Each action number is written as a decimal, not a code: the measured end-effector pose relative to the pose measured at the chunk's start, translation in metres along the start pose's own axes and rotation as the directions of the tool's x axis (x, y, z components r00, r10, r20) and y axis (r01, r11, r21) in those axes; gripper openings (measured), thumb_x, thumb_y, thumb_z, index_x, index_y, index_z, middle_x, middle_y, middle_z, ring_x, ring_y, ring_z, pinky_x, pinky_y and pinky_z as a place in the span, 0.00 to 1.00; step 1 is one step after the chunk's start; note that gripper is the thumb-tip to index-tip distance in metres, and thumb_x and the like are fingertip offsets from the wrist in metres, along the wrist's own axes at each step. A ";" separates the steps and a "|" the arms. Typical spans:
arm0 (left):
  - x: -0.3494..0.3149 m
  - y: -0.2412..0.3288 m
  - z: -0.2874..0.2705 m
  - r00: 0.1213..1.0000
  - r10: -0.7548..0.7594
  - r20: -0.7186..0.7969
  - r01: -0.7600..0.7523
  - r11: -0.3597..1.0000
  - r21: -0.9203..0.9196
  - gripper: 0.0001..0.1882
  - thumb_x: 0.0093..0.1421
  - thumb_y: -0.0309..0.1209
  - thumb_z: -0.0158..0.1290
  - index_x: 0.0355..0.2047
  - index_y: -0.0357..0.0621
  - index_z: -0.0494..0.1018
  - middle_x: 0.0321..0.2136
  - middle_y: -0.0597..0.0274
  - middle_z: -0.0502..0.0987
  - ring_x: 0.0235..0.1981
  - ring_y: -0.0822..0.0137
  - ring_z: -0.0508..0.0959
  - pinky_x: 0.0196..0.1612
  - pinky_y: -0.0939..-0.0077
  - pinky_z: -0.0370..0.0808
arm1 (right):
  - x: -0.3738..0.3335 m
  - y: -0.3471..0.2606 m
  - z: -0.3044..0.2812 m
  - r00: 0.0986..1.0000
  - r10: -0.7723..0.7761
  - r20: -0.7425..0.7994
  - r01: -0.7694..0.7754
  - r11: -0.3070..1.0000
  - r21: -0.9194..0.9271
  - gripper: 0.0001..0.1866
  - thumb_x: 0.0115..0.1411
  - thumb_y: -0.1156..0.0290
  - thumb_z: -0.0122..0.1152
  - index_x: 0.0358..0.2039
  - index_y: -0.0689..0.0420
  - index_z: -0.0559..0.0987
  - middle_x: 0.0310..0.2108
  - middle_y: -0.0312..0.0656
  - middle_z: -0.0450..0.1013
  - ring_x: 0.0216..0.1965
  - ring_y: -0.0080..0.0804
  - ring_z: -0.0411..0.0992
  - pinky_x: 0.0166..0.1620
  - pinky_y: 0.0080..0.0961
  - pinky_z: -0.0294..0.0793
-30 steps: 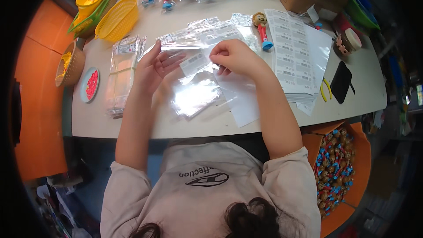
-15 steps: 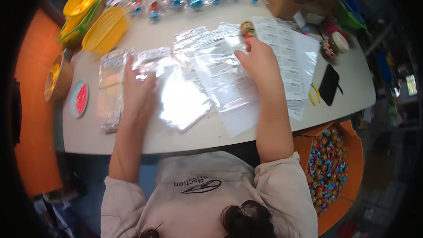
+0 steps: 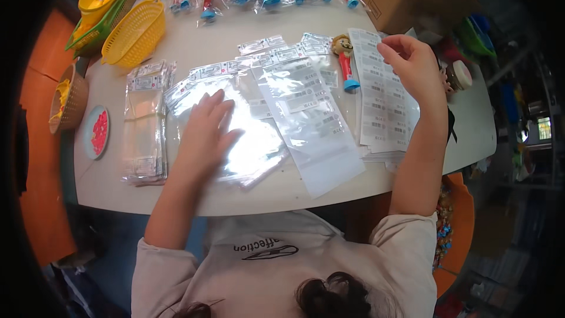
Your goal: Applying adhesive labels to clear plastic bags and organizing them on a workstation.
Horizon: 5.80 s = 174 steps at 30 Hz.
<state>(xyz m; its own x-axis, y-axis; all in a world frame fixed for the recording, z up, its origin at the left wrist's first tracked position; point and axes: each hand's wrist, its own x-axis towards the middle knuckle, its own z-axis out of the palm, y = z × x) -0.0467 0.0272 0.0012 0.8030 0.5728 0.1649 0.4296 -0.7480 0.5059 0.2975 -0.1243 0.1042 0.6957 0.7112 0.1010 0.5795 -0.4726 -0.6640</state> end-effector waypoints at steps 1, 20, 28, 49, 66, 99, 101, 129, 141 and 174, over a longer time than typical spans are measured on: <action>-0.002 -0.004 0.002 0.999 -0.036 -0.017 0.036 0.999 -0.006 0.29 0.57 0.37 0.62 0.55 0.39 0.69 0.62 0.42 0.63 0.65 0.36 0.59 0.67 0.46 0.55 | 0.009 0.001 -0.003 1.000 -0.005 -0.003 0.005 1.000 -0.008 0.15 0.62 0.64 0.63 0.45 0.60 0.81 0.33 0.36 0.79 0.34 0.20 0.75 0.35 0.20 0.74; -0.006 -0.002 -0.001 0.999 -0.032 -0.014 0.032 0.999 -0.036 0.29 0.56 0.37 0.62 0.55 0.37 0.69 0.62 0.44 0.64 0.65 0.37 0.59 0.66 0.45 0.56 | 0.184 0.183 -0.005 0.852 0.201 -0.484 -0.384 0.869 -0.314 0.28 0.53 0.54 0.62 0.43 0.69 0.80 0.41 0.57 0.79 0.46 0.50 0.76 0.50 0.40 0.72; -0.005 -0.007 0.000 0.998 -0.068 -0.014 0.067 0.997 -0.028 0.31 0.56 0.41 0.62 0.56 0.37 0.68 0.62 0.40 0.62 0.65 0.36 0.59 0.66 0.46 0.56 | 0.021 0.006 -0.017 0.999 -0.003 0.049 -0.038 0.575 0.818 0.32 0.63 0.67 0.57 0.65 0.63 0.62 0.42 0.45 0.78 0.41 0.33 0.79 0.39 0.25 0.82; -0.015 -0.012 -0.014 0.966 -0.237 -0.102 0.245 0.967 0.073 0.41 0.50 0.48 0.66 0.60 0.38 0.66 0.64 0.36 0.59 0.67 0.38 0.56 0.67 0.46 0.55 | -0.091 -0.073 0.137 0.801 -0.513 0.308 0.532 0.846 0.025 0.18 0.57 0.73 0.65 0.48 0.61 0.78 0.47 0.50 0.76 0.49 0.45 0.74 0.53 0.32 0.72; -0.017 -0.014 -0.017 0.951 -0.310 -0.012 0.310 0.944 0.110 0.37 0.56 0.43 0.62 0.60 0.37 0.64 0.66 0.35 0.55 0.67 0.34 0.54 0.66 0.41 0.56 | -0.074 -0.049 0.154 0.838 -0.412 0.358 0.465 0.882 -0.072 0.28 0.54 0.66 0.69 0.55 0.62 0.75 0.62 0.48 0.66 0.64 0.49 0.61 0.64 0.37 0.61; -0.017 -0.012 -0.023 0.969 -0.244 -0.042 0.246 0.965 0.085 0.34 0.56 0.43 0.62 0.56 0.34 0.69 0.63 0.30 0.58 0.65 0.30 0.58 0.63 0.49 0.63 | -0.040 -0.027 0.111 0.968 -0.176 0.180 0.034 0.800 0.599 0.10 0.59 0.74 0.65 0.41 0.61 0.82 0.48 0.42 0.78 0.51 0.26 0.72 0.56 0.23 0.68; -0.014 -0.013 -0.019 0.971 -0.224 -0.083 0.228 0.973 0.036 0.34 0.56 0.45 0.61 0.56 0.34 0.69 0.63 0.29 0.59 0.65 0.30 0.58 0.63 0.50 0.63 | -0.043 -0.022 0.115 0.921 -0.371 0.116 0.263 0.815 0.517 0.10 0.58 0.75 0.65 0.41 0.60 0.82 0.52 0.44 0.76 0.56 0.32 0.69 0.58 0.27 0.67; -0.007 0.008 -0.026 0.956 -0.109 0.272 0.292 0.274 -0.916 0.15 0.67 0.33 0.52 0.47 0.34 0.74 0.44 0.53 0.79 0.48 0.64 0.79 0.51 0.71 0.76 | -0.081 -0.058 0.153 0.878 -0.324 0.352 -0.060 0.655 0.753 0.22 0.61 0.79 0.62 0.56 0.63 0.73 0.43 0.42 0.77 0.43 0.25 0.78 0.43 0.18 0.79; -0.006 0.007 -0.017 0.950 -0.278 0.142 0.204 0.205 -0.957 0.13 0.67 0.28 0.52 0.47 0.30 0.74 0.40 0.54 0.80 0.42 0.67 0.82 0.47 0.75 0.80 | -0.091 -0.069 0.162 0.719 -0.675 -0.166 0.694 0.686 0.218 0.18 0.51 0.78 0.70 0.44 0.54 0.83 0.48 0.40 0.73 0.49 0.35 0.71 0.50 0.29 0.72; -0.009 0.014 -0.016 0.984 -0.173 -0.041 0.044 0.462 -0.886 0.12 0.62 0.19 0.52 0.47 0.35 0.73 0.42 0.60 0.78 0.42 0.73 0.79 0.46 0.79 0.77 | -0.102 -0.074 0.177 0.650 -0.732 -0.206 0.760 0.616 0.210 0.14 0.49 0.81 0.70 0.39 0.60 0.84 0.39 0.40 0.75 0.42 0.35 0.71 0.44 0.27 0.70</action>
<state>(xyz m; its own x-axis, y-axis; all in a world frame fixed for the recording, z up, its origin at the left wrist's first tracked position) -0.0549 0.0172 0.0203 0.6986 0.7070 0.1097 -0.1317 -0.0237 0.9910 0.1089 -0.0702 0.0118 0.1156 0.7007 0.7040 0.7962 0.3584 -0.4874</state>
